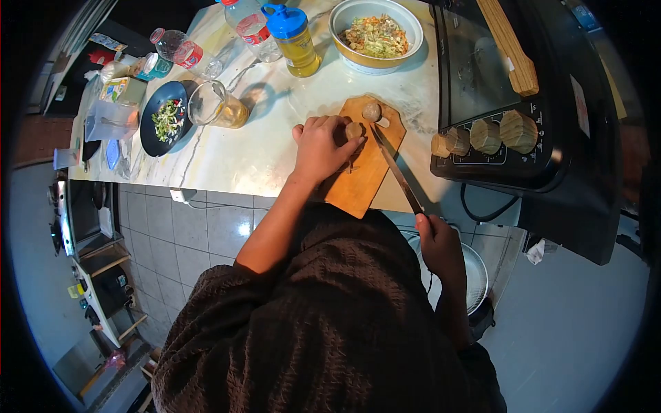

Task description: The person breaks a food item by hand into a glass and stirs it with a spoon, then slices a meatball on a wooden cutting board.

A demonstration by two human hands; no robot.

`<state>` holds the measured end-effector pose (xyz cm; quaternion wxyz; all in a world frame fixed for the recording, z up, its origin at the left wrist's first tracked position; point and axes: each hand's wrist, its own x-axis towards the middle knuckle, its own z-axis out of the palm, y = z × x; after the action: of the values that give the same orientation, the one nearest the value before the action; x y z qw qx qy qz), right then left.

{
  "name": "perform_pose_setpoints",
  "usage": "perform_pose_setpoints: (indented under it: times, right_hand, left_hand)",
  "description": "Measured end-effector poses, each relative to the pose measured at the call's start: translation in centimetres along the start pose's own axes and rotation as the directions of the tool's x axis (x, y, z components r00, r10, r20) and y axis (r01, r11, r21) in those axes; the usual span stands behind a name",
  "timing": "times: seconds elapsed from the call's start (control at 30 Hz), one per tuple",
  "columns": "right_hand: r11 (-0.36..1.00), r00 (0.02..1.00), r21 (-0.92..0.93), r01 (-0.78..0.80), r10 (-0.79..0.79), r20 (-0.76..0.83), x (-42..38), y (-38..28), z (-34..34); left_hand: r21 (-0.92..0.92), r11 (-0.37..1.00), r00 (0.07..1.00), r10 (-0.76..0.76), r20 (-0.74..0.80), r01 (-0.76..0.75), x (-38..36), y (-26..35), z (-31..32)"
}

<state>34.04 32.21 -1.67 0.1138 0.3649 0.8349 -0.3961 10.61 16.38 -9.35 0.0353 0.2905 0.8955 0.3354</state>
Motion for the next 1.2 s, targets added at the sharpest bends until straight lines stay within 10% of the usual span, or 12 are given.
perform_pose_setpoints:
  times: [0.23,0.77,1.2]
  right_hand:
    - [0.998,0.999,-0.038,0.049,-0.049,0.004,0.3,0.2,1.0]
    - [0.947,0.980,-0.265,0.180,-0.196,-0.038,0.1,-2.3,2.1]
    - [0.993,0.998,0.101,0.055,-0.059,0.039,1.1,0.2,1.7]
  left_hand:
    - [-0.210,0.955,0.968,-0.234,-0.093,0.211,1.2,-1.6,-2.1]
    - [-0.437,0.867,0.966,-0.256,0.023,0.240,-0.3,-3.0,-2.4]
    - [-0.305,0.930,0.979,-0.190,0.072,0.203,-0.7,-1.9,-1.7]
